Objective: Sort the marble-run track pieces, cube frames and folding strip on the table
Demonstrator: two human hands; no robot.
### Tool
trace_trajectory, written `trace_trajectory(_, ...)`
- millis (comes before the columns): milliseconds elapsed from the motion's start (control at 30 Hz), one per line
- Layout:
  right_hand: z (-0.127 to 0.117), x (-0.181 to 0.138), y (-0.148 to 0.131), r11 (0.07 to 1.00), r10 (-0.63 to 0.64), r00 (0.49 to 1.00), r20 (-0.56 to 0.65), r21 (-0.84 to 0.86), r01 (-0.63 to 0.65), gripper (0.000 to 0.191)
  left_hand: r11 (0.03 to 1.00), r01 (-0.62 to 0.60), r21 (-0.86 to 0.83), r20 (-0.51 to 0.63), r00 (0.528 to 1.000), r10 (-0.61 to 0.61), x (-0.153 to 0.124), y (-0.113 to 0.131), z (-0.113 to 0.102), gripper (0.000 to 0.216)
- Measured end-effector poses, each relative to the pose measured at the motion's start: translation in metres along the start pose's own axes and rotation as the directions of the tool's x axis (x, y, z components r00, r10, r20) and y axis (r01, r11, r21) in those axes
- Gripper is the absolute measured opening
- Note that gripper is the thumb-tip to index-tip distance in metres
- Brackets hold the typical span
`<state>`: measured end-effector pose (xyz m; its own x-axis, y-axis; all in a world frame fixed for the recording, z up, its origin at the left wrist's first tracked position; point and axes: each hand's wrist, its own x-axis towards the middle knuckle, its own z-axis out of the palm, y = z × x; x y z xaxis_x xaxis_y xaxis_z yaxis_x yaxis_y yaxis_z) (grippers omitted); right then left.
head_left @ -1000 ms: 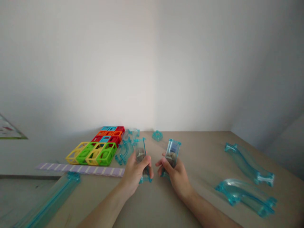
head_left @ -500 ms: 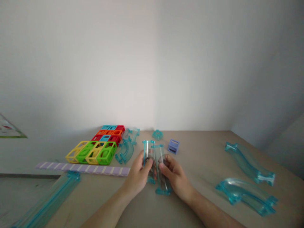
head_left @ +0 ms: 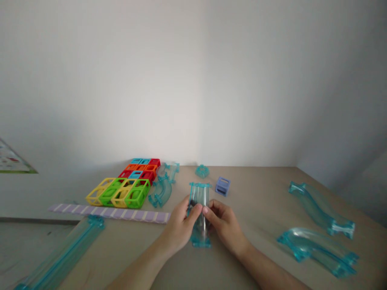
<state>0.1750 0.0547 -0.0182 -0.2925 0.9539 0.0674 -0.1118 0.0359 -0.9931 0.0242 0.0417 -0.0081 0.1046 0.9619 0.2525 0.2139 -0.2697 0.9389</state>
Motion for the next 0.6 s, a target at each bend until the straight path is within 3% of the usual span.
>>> trace_trajectory(267,-0.002,-0.003,0.01,0.998,-0.012,0.993,0.121,-0.054,0.019,0.041,0.997,0.062,-0.039,-0.03,0.998,-0.063,0.001,0.004,-0.003,0.03)
trace_trajectory(333,-0.002,-0.002,0.011,0.999,-0.021,0.993,0.12,-0.046,0.026,0.043,0.998,0.07,0.009,-0.082,0.994,-0.069,0.004,0.004,-0.011,0.033)
trace_trajectory(467,-0.002,0.005,0.014,0.998,-0.037,0.997,0.072,-0.041,0.04,0.045,0.925,0.15,0.348,-0.312,0.949,-0.036,0.034,0.006,-0.049,0.024)
trace_trajectory(600,-0.001,0.009,0.015,0.996,-0.052,0.996,0.072,-0.069,0.057,0.045,0.866,0.269,0.421,-0.387,0.917,-0.097,0.089,0.007,-0.091,0.016)
